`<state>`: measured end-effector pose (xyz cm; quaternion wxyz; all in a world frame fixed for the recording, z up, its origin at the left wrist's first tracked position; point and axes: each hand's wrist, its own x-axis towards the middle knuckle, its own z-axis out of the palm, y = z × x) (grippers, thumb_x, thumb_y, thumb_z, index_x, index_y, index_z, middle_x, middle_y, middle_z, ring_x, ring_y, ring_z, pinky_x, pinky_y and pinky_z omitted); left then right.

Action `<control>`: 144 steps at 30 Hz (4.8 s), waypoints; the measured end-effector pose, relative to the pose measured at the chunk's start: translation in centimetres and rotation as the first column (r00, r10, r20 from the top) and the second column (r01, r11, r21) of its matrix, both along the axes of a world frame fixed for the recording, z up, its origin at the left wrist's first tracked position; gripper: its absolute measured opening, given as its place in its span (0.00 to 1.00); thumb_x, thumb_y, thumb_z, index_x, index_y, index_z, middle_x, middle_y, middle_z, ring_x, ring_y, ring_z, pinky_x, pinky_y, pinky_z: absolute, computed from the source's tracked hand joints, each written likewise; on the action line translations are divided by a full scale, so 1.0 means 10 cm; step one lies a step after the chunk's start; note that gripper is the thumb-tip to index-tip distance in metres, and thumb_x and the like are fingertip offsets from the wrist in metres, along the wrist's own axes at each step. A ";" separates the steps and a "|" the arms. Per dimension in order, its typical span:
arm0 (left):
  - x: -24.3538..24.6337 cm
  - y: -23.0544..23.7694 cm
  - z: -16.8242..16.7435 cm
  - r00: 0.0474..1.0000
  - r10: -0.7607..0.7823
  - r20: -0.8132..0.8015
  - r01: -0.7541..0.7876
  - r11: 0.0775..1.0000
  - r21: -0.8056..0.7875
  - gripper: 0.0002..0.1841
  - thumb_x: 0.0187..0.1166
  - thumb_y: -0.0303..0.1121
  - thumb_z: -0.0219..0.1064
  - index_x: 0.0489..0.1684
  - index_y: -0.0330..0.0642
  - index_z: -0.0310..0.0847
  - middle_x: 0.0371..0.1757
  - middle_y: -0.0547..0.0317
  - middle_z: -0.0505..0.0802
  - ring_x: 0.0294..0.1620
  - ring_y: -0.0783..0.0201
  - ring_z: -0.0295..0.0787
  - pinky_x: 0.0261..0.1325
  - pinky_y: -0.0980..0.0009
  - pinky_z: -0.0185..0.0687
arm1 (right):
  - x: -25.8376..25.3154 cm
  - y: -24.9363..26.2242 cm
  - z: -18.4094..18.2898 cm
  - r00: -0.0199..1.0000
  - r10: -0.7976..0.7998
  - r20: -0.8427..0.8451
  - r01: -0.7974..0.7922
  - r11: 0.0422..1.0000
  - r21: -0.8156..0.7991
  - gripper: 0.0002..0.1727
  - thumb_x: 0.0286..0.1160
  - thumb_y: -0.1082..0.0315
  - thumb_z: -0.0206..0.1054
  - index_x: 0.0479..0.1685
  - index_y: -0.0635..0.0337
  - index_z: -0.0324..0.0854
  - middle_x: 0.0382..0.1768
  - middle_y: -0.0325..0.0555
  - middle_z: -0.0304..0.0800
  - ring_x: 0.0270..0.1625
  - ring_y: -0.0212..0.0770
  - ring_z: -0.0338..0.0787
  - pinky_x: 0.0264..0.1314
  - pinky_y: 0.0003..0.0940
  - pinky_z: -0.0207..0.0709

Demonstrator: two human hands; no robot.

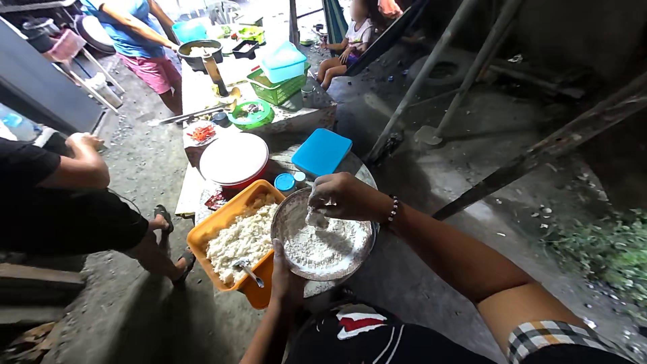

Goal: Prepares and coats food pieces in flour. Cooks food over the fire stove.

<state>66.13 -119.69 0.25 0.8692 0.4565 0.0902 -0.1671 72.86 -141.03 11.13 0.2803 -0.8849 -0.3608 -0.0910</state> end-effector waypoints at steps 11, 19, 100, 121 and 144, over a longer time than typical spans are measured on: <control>0.01 0.00 -0.02 1.000 -0.013 -0.014 0.013 1.000 0.004 0.34 0.92 0.61 0.32 0.85 0.50 0.62 0.67 0.51 0.88 0.65 0.55 0.89 0.59 0.50 0.91 | 0.03 -0.05 -0.04 0.999 0.016 0.041 -0.018 0.999 0.043 0.04 0.64 0.73 0.77 0.36 0.59 0.93 0.35 0.43 0.93 0.39 0.36 0.92 0.45 0.35 0.87; 0.02 -0.01 -0.03 1.000 -0.020 0.010 0.020 1.000 -0.019 0.34 0.91 0.62 0.33 0.85 0.51 0.61 0.68 0.51 0.88 0.65 0.55 0.89 0.58 0.50 0.91 | 0.03 -0.04 -0.05 0.999 0.023 0.042 -0.026 0.997 0.068 0.04 0.64 0.75 0.76 0.36 0.61 0.93 0.34 0.44 0.92 0.38 0.36 0.91 0.44 0.34 0.87; -0.20 0.13 -0.02 0.998 0.018 -0.055 -0.019 1.000 -0.006 0.34 0.91 0.61 0.31 0.85 0.48 0.60 0.63 0.49 0.90 0.59 0.54 0.92 0.52 0.51 0.93 | -0.13 0.25 -0.57 0.988 -0.117 -0.100 0.086 0.958 -0.274 0.03 0.66 0.68 0.78 0.31 0.56 0.91 0.32 0.46 0.92 0.46 0.52 0.92 0.50 0.57 0.84; -0.49 0.62 -0.09 0.993 0.113 0.028 -0.111 0.992 -0.057 0.33 0.93 0.59 0.31 0.85 0.47 0.59 0.68 0.53 0.87 0.66 0.60 0.87 0.63 0.55 0.88 | 0.04 0.86 -0.25 0.946 -0.180 -0.270 0.112 0.962 -0.250 0.10 0.75 0.64 0.75 0.48 0.57 0.93 0.42 0.52 0.95 0.50 0.56 0.94 0.56 0.64 0.85; -1.61 1.03 -0.22 0.809 0.579 -0.100 -0.583 0.812 -0.022 0.39 0.88 0.66 0.27 0.86 0.50 0.62 0.68 0.47 0.88 0.64 0.49 0.89 0.56 0.45 0.90 | -0.48 2.20 -0.41 0.907 0.336 -0.253 -0.417 0.636 -0.649 0.11 0.69 0.63 0.71 0.41 0.62 0.86 0.48 0.54 0.91 0.63 0.58 0.86 0.60 0.62 0.74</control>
